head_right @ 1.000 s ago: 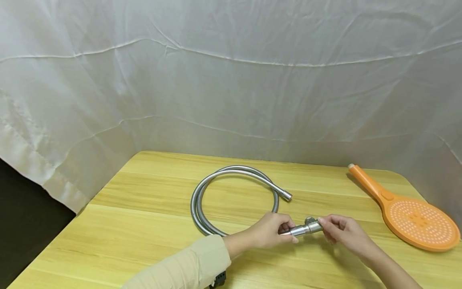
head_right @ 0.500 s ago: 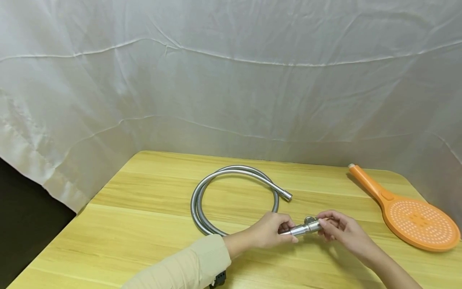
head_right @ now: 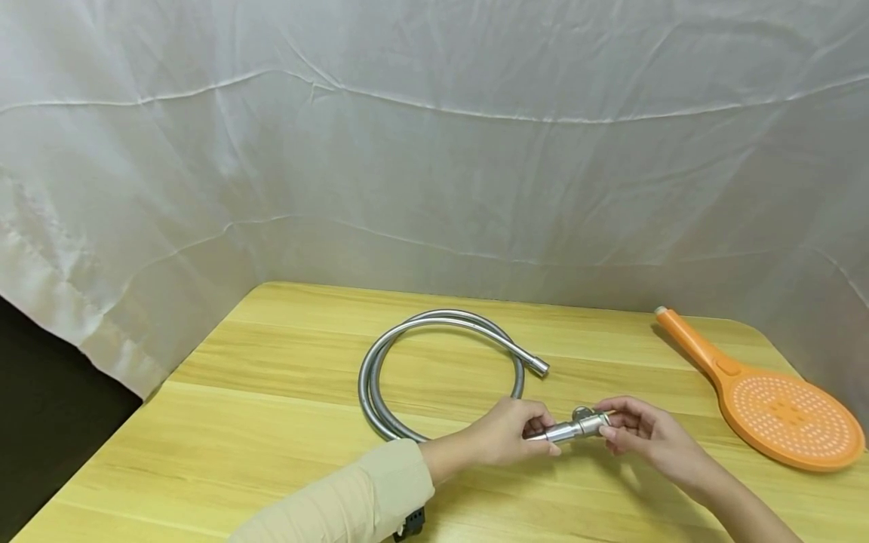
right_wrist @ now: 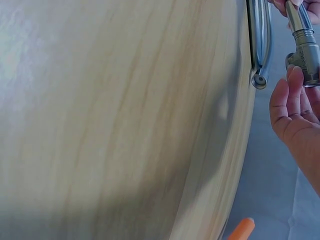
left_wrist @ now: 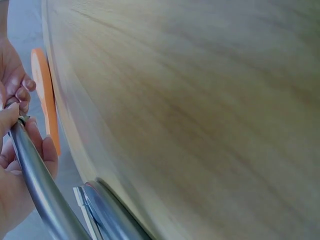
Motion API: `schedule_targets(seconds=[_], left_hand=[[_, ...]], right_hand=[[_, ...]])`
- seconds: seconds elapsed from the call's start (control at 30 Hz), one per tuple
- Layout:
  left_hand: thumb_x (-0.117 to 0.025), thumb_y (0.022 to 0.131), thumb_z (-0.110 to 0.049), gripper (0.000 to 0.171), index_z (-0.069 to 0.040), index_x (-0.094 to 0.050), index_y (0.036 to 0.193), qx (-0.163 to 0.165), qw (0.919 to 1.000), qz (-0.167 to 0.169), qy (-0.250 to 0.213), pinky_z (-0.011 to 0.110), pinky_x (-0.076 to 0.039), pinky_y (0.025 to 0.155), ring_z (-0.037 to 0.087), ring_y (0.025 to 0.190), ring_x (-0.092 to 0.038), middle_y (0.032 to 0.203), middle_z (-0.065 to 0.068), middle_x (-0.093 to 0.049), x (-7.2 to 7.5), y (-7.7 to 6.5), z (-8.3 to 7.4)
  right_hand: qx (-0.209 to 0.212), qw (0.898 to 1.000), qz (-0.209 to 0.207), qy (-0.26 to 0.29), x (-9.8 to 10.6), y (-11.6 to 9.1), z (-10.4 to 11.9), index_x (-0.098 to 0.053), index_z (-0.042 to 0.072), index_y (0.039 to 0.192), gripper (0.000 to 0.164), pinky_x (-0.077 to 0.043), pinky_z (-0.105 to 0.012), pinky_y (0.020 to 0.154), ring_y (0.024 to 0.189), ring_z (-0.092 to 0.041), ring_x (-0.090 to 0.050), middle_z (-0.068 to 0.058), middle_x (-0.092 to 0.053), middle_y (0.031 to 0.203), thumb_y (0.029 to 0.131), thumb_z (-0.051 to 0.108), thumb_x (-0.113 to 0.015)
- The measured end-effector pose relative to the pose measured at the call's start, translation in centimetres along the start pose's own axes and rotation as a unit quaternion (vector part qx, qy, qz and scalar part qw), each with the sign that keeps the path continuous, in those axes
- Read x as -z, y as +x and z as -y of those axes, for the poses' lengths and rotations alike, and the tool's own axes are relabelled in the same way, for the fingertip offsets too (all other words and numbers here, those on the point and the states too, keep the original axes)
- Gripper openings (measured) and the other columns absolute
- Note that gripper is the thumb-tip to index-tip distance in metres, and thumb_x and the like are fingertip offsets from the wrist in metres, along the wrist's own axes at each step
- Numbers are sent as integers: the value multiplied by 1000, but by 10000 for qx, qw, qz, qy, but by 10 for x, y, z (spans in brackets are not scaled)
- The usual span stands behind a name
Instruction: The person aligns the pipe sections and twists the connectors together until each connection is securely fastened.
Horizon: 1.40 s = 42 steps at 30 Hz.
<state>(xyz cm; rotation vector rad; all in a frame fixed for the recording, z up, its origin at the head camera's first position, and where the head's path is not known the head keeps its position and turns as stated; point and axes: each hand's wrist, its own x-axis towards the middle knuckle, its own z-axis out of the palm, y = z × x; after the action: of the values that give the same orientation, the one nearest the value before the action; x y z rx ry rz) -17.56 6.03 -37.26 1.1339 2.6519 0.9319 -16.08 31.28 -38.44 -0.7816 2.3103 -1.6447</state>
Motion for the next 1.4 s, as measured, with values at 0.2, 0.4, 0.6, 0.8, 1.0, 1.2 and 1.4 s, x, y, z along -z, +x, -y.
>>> schedule_targets(seconds=[0.2,0.4,0.6,0.8,1.0,1.2,1.4], left_hand=[[-69,84,-26,20,-10,-65,94,13,10000,22,-53,4,-38,54,-8,61,-44,78,-10,-62,0,0,1],[-69,84,-26,19,-10,-65,93,-80,10000,20,-17,3,-38,54,-9,59,-44,76,-10,-62,0,1,1],[-69,83,-26,19,-10,-65,94,-120,9999,44,62,3,-38,54,-9,58,-44,76,-10,-63,1,2,0],[-69,84,-25,19,-10,-65,94,-138,9999,41,18,3,-38,54,-9,59,-44,77,-9,-63,0,2,1],[-69,84,-26,19,-10,-65,94,-125,9999,25,35,2,-38,55,-9,61,-45,79,-9,-64,0,1,1],[-70,83,-25,19,-10,-65,93,-112,9999,28,46,2,-38,55,-9,60,-44,77,-9,-63,0,1,1],[-69,84,-25,19,-10,-65,92,-148,9999,37,79,2,-38,54,-9,60,-43,77,-9,-63,-1,1,1]], right_hand=[[101,9997,132,152,1,1,-1,-53,22,123,45,-53,-25,69,80,-9,-61,6,-63,96,93,-9,-42],[141,9992,283,225,4,1,-2,-51,20,125,45,-53,-26,68,79,-9,-61,6,-63,99,93,-10,-40],[-38,9999,145,-76,4,0,-1,-56,23,118,40,-52,-27,65,76,-9,-59,4,-64,94,95,-6,-39],[-273,9989,-22,-393,1,1,1,-59,24,109,34,-48,-28,58,67,-9,-56,2,-62,83,97,-1,-40],[-710,9936,-204,-849,-1,3,6,-59,8,102,21,-43,-29,50,58,-14,-51,4,-55,69,99,8,-39],[-1329,9851,-313,-1045,-6,6,13,-56,1,88,31,-43,-29,49,52,-14,-49,9,-47,60,102,19,-35],[-1768,9760,-485,-1171,-12,12,15,-60,-3,86,41,-41,-29,47,45,-8,-46,10,-43,50,102,25,-34]])
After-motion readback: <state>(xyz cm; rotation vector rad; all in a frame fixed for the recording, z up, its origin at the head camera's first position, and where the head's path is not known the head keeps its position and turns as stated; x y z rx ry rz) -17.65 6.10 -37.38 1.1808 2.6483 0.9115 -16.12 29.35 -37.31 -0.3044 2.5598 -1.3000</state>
